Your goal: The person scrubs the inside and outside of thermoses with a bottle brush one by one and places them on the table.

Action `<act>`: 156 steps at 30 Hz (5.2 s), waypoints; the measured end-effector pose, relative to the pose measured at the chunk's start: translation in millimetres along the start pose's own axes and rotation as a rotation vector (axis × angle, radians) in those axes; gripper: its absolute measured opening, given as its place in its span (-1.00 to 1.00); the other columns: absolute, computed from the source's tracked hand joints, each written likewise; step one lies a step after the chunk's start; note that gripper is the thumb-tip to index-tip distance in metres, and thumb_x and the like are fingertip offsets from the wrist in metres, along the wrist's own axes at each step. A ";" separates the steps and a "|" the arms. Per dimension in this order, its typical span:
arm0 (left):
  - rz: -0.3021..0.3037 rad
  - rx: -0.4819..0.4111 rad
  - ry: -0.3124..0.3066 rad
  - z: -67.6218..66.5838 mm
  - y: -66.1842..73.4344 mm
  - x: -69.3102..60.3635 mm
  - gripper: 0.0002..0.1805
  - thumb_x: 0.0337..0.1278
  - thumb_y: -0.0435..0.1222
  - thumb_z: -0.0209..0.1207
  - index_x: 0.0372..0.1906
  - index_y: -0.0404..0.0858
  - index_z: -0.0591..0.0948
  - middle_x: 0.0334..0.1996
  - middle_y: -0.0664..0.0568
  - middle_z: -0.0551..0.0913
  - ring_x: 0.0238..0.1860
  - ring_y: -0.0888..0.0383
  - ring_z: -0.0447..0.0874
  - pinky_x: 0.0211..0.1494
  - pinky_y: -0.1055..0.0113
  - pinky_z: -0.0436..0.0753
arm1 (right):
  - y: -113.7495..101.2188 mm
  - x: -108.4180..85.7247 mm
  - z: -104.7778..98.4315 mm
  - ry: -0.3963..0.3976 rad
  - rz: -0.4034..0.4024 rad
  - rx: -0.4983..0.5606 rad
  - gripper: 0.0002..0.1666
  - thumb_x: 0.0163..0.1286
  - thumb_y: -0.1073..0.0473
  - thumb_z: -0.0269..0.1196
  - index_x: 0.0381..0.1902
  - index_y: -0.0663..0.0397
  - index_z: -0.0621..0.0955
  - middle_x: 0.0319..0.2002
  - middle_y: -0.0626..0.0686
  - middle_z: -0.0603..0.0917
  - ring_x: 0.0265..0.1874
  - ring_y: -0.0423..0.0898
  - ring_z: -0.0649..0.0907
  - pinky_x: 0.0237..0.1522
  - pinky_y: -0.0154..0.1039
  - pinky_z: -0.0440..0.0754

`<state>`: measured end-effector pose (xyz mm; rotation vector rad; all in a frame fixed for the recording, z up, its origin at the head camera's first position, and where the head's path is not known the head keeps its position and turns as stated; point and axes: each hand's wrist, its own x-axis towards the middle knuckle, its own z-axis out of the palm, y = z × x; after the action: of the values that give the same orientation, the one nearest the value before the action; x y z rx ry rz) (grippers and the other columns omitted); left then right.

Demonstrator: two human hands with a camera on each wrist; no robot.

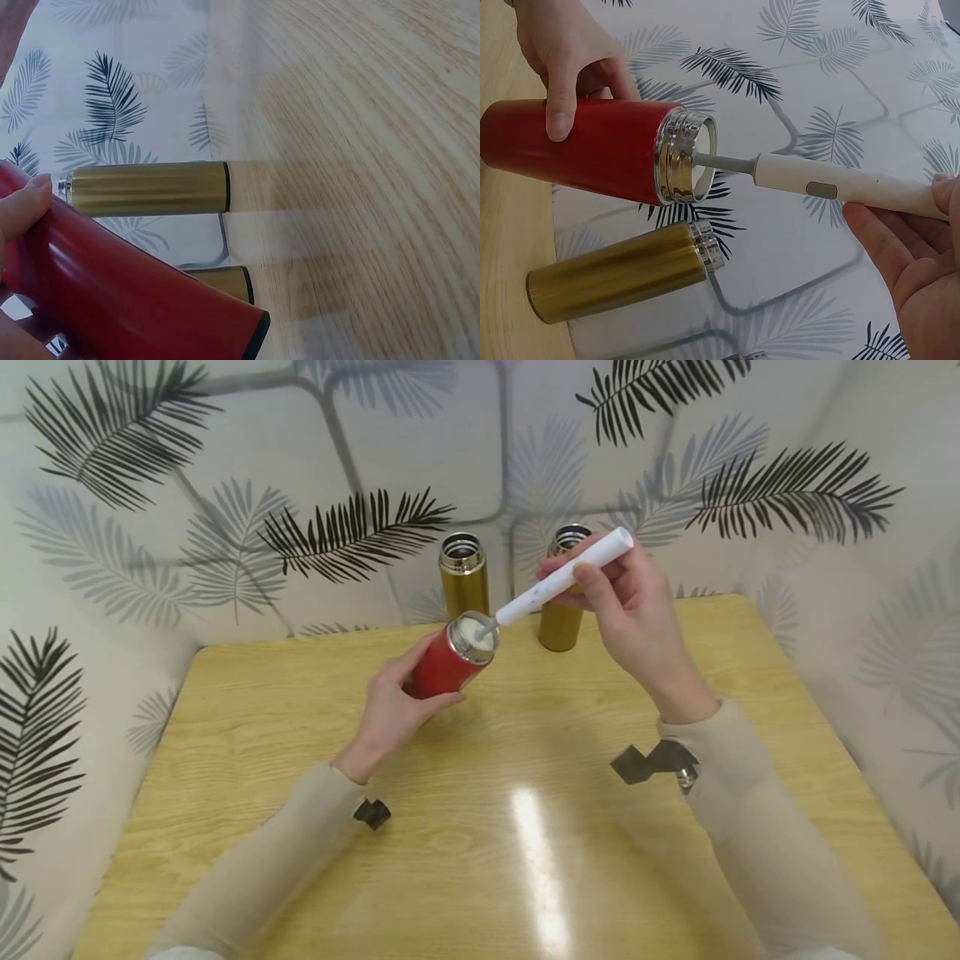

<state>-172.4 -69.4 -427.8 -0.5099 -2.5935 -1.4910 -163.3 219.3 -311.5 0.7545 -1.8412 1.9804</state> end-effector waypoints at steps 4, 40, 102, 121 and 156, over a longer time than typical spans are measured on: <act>-0.003 0.005 -0.009 -0.2 0.0 0.5 -0.12 0.01 -0.18 0.60 0.50 0.06 0.49 0.27 0.05 0.65 0.22 -0.01 0.46 0.23 -0.05 0.57 | 2.5 -0.4 1.0 0.004 0.012 0.028 -0.82 0.61 0.36 0.11 0.02 0.45 0.52 -0.01 0.27 0.73 0.05 0.09 0.76 0.03 -0.15 0.75; 0.129 -0.002 -0.037 8.5 18.9 -1.6 -0.11 0.02 -0.18 0.59 0.50 0.06 0.47 0.26 0.06 0.67 0.21 0.02 0.47 0.18 -0.01 0.59 | 24.1 -13.8 18.4 -0.095 -0.116 -0.509 -0.75 0.35 0.54 0.30 -0.04 0.33 0.67 -0.06 0.07 0.73 -0.01 -0.19 0.48 -0.01 -0.28 0.42; 0.098 0.115 -0.060 -3.3 11.4 -2.5 -0.11 0.02 -0.18 0.59 0.51 0.01 0.47 0.25 -0.03 0.68 0.18 -0.04 0.52 0.19 -0.04 0.61 | 6.5 -10.0 -3.1 0.003 -0.117 -0.122 -0.81 0.54 0.45 0.17 -0.03 0.59 0.51 -0.13 0.07 0.79 -0.12 -0.09 0.76 -0.02 -0.32 0.70; 0.165 0.166 -0.069 -2.2 9.7 -3.6 -0.14 0.04 -0.19 0.58 0.48 -0.03 0.48 0.29 -0.02 0.65 0.18 -0.04 0.54 0.23 -0.03 0.60 | -2.7 -5.3 -15.1 0.251 -0.134 0.029 -0.76 0.41 0.38 0.36 -0.12 0.51 0.59 -0.26 0.25 0.79 -0.28 0.01 0.83 -0.27 -0.18 0.80; 0.199 0.228 -0.041 -12.2 6.6 -7.6 -0.11 0.04 -0.20 0.58 0.51 -0.04 0.45 0.33 -0.05 0.61 0.22 -0.07 0.52 0.22 -0.06 0.65 | -9.4 -4.2 -28.4 0.333 -0.141 -0.020 -0.84 0.46 0.29 0.35 -0.16 0.33 0.64 -0.28 0.26 0.77 -0.29 0.02 0.81 -0.22 -0.19 0.79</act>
<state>-164.0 -78.5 -418.0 -0.7508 -2.6070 -1.1193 -158.9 248.9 -307.0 0.4966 -1.5676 1.8642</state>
